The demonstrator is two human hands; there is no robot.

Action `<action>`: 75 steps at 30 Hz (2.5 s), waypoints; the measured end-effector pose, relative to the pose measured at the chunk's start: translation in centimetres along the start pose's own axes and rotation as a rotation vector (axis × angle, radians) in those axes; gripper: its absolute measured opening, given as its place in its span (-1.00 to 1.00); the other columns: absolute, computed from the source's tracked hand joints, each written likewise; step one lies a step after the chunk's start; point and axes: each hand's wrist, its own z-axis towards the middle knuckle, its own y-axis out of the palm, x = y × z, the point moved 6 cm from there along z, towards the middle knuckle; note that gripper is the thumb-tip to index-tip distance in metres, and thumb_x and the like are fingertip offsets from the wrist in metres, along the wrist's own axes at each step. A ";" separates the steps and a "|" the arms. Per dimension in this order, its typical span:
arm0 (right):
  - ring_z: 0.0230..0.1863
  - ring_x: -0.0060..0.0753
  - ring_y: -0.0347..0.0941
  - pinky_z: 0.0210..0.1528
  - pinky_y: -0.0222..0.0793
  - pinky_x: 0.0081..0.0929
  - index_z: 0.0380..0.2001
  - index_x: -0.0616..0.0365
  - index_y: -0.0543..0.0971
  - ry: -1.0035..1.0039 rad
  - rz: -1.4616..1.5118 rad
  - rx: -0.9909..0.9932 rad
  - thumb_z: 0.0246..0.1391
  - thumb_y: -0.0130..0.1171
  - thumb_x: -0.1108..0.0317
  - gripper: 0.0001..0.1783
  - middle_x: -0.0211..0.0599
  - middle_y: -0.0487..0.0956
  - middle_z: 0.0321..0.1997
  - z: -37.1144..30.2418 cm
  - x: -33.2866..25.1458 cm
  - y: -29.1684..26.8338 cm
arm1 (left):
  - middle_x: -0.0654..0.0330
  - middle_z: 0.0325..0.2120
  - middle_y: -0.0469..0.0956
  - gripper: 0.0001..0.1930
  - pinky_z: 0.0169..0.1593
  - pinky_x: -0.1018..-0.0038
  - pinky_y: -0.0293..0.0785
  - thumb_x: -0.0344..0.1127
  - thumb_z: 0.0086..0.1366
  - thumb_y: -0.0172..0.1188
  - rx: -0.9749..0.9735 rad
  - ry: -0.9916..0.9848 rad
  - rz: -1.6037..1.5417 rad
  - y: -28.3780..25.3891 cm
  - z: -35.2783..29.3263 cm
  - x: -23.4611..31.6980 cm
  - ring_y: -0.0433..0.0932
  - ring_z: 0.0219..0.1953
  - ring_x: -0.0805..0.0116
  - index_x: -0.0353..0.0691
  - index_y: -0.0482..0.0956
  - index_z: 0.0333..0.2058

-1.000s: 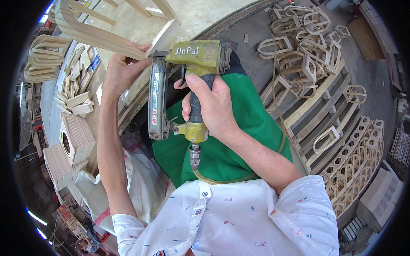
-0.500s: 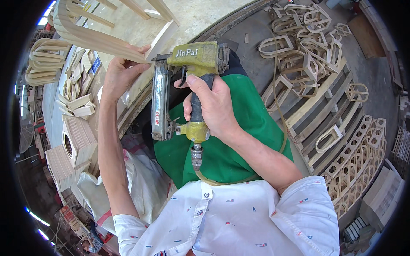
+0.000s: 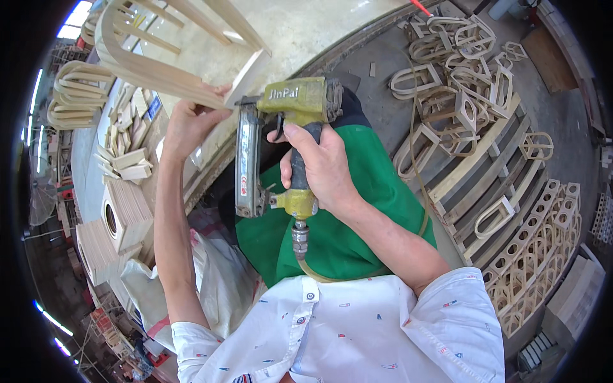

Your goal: The person assembles a wooden chair frame by aligning curved and straight wooden pieces, applying glue to the joints, and securing them with a pneumatic nail gun. The person then attaches a square wooden block with a circular hole to the frame using the same method.

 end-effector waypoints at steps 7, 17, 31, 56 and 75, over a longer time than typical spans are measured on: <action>-0.63 -0.56 0.37 -0.63 0.36 -0.58 -0.05 0.36 0.38 -0.033 0.001 0.058 0.26 -0.01 0.28 -0.65 -0.07 0.55 -0.16 1.4 -3.5 -3.0 | 0.25 -0.09 0.45 -0.51 -0.07 0.56 0.42 -0.58 0.15 0.17 0.046 0.092 -0.139 -2.5 1.7 1.7 0.46 -0.12 0.49 -0.17 0.49 0.10; -0.63 -0.61 0.35 -0.64 0.37 -0.60 -0.02 0.36 0.39 -0.065 -0.059 0.037 0.25 0.01 0.27 -0.63 -0.08 0.56 -0.17 5.0 -6.2 -3.9 | 0.30 0.22 0.35 -0.34 0.34 0.30 0.02 -0.14 -0.02 0.41 -0.182 0.366 0.244 0.1 7.8 5.0 0.18 0.28 0.26 -0.08 0.50 0.12; -0.64 -0.59 0.38 -0.65 0.37 -0.58 -0.07 0.36 0.41 -0.060 -0.040 0.048 0.25 0.02 0.26 -0.65 -0.10 0.56 -0.18 5.5 -5.9 -3.9 | 0.25 0.12 0.42 -0.41 0.36 0.25 0.01 -0.12 -0.06 0.45 -0.168 0.343 0.248 0.2 8.2 4.4 0.13 0.27 0.18 -0.11 0.59 0.01; -0.63 -0.67 0.37 -0.61 0.30 -0.63 -0.20 0.39 0.56 -0.149 -0.761 -0.124 0.07 0.17 0.47 -0.76 -0.29 0.58 -0.40 3.3 -15.3 -0.6 | 0.26 0.12 0.39 -0.40 0.34 0.25 0.03 -0.19 -0.05 0.41 -0.159 0.333 0.220 0.5 7.5 4.7 0.16 0.24 0.17 -0.16 0.56 0.04; -0.44 -0.48 0.48 -0.42 0.44 -0.54 -0.03 0.35 0.45 -1.248 -1.961 -0.595 -0.16 0.08 0.39 -0.47 -0.31 0.52 -0.22 3.8 -9.5 0.6 | 0.27 0.13 0.40 -0.36 0.35 0.27 0.05 -0.15 -0.05 0.44 -0.134 0.349 0.228 0.3 7.9 4.0 0.18 0.25 0.21 -0.15 0.55 0.06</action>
